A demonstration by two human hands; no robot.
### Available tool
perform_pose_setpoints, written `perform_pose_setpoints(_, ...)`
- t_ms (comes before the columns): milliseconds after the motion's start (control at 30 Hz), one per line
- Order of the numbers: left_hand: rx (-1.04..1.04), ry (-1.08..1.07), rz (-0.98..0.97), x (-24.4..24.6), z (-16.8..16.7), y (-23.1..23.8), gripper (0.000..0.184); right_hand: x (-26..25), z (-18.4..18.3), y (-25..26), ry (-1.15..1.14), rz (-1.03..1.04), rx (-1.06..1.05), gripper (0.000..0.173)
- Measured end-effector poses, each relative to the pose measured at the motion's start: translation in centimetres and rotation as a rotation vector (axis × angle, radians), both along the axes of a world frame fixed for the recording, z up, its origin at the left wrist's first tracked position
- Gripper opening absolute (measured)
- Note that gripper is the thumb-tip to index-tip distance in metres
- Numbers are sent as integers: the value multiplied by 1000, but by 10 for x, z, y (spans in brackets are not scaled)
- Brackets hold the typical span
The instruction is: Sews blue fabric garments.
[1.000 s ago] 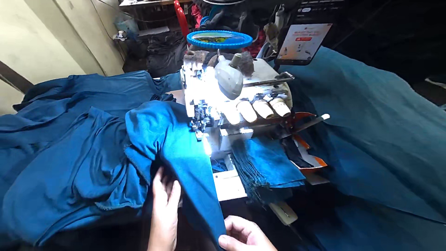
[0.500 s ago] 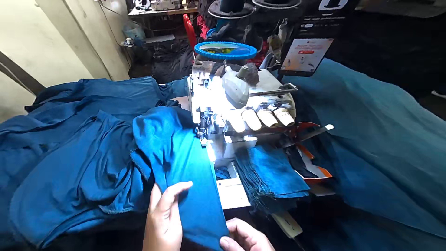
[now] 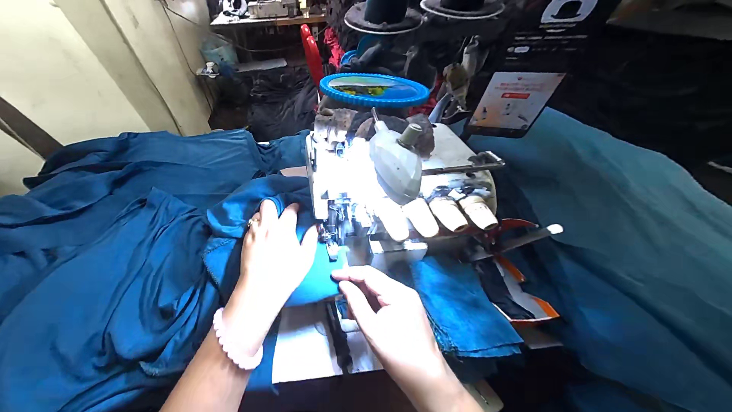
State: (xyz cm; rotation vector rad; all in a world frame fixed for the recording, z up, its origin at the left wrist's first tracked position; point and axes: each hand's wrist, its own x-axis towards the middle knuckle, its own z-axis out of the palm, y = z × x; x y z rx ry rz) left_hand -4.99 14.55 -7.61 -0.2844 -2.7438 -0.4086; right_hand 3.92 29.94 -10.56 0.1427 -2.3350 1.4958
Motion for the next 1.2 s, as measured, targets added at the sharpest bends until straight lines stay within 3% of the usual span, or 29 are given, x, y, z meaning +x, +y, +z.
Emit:
perform_pose_setpoints(167,86,-83,-56,-28,14,-4,41,5,1,-2,-12,-8,17,22)
perform_pose_setpoints(333,258,-6,-116,-31,7,-11,13,14,7,-1,-26,58,-34,21)
perform_pose_setpoints(467,770,25,3,-5,2,-21,26,11,18,0,36,60,-46,18)
perform_pose_setpoints(567,1238,2,65,45,5,-18,22,6,21,-4,75,55,-45,20)
perform_pose_setpoints(700,1472,-56,-58,108,3,-2,17,3,17,-15,75,185,-34,32)
perform_pose_setpoints(767,1395,-142,-139,126,-3,-1,16,7,14,-13,68,248,32,30)
perform_pose_setpoints(833,1038,-196,-152,133,-8,-13,23,13,12,-2,49,180,140,21)
perform_pose_setpoints(900,609,-69,-77,129,-9,-27,39,19,12,15,21,50,301,20)
perform_pose_setpoints(967,370,162,-15,114,-7,-30,31,22,14,29,36,-32,446,19)
perform_pose_setpoints(1033,266,242,-102,92,-4,-25,25,26,16,32,101,-14,495,21)
perform_pose_setpoints(1100,195,65,-204,63,-1,-21,35,32,23,32,102,89,469,24)
perform_pose_setpoints(1200,152,-141,-210,5,-4,-37,45,40,40,29,-178,228,261,25)
